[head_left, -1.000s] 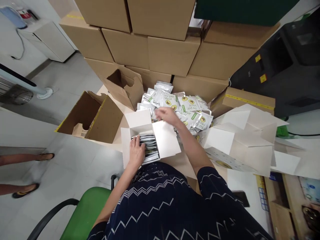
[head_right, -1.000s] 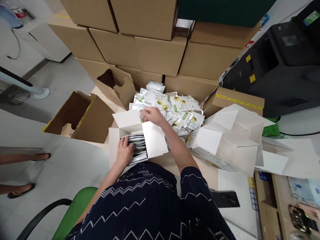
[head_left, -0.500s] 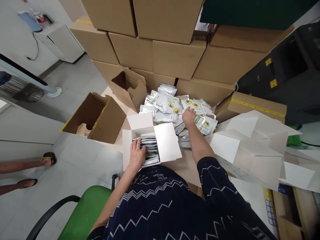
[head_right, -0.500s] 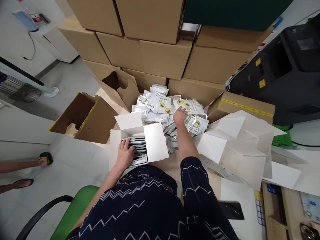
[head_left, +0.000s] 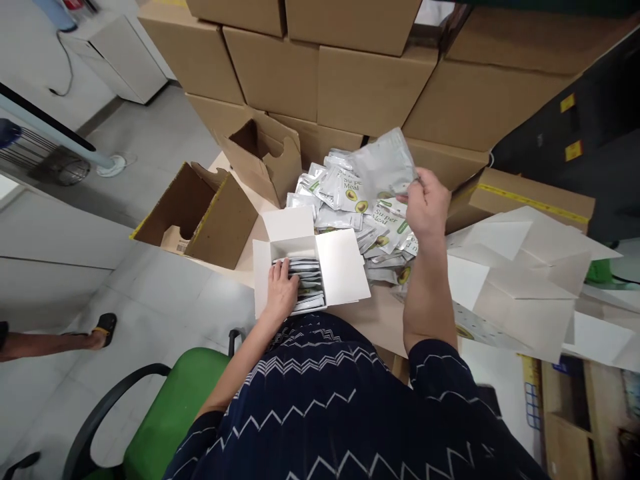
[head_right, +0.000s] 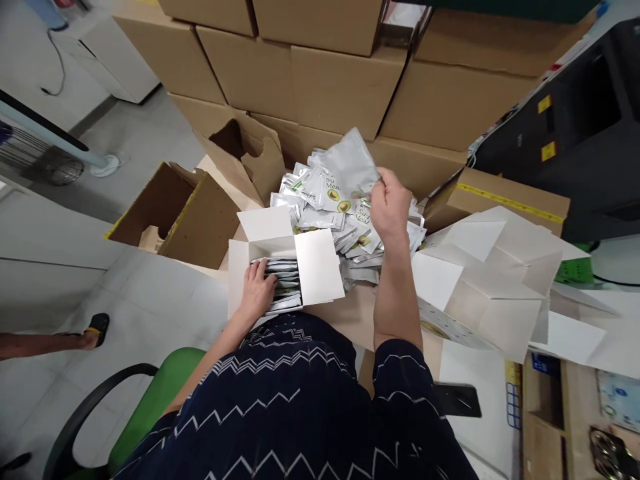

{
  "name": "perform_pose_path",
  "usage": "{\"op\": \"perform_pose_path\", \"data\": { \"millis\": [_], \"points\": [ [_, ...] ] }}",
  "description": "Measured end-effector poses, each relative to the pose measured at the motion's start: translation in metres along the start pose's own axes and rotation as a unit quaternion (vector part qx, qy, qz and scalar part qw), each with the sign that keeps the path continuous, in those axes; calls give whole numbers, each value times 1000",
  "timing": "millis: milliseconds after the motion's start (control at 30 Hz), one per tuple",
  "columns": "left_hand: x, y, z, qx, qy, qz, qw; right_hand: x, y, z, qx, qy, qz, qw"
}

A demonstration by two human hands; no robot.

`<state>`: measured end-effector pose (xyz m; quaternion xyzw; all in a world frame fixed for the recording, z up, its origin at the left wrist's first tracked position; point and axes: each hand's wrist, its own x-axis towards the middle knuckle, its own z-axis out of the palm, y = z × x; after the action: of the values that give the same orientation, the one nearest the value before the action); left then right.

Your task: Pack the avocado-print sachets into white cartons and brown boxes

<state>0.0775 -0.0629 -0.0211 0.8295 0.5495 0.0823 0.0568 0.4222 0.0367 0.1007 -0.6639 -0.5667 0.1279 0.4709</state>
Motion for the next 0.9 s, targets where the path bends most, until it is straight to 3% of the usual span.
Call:
{"op": "perform_pose_path", "data": {
  "millis": [133, 233, 300, 467, 733, 900],
  "points": [
    [0, 0, 0, 10, 6, 3, 1000, -32, -53, 17, 165, -127, -25, 978],
    [0, 0, 0, 11, 9, 4, 1000, -47, -72, 44, 164, -255, -51, 951],
    [-1, 0, 0, 10, 10, 5, 1000, -55, -76, 60, 133, -307, -81, 939],
    [-1, -1, 1, 15, 13, 9, 1000, -66, -75, 84, 58, -379, -130, 914],
    [-1, -2, 2, 15, 22, 11, 1000, -70, -70, 110, -29, -441, -144, 886],
    [-1, -1, 1, 10, 21, 12, 1000, -70, -71, 123, -117, -490, -133, 854]
  ]
}}
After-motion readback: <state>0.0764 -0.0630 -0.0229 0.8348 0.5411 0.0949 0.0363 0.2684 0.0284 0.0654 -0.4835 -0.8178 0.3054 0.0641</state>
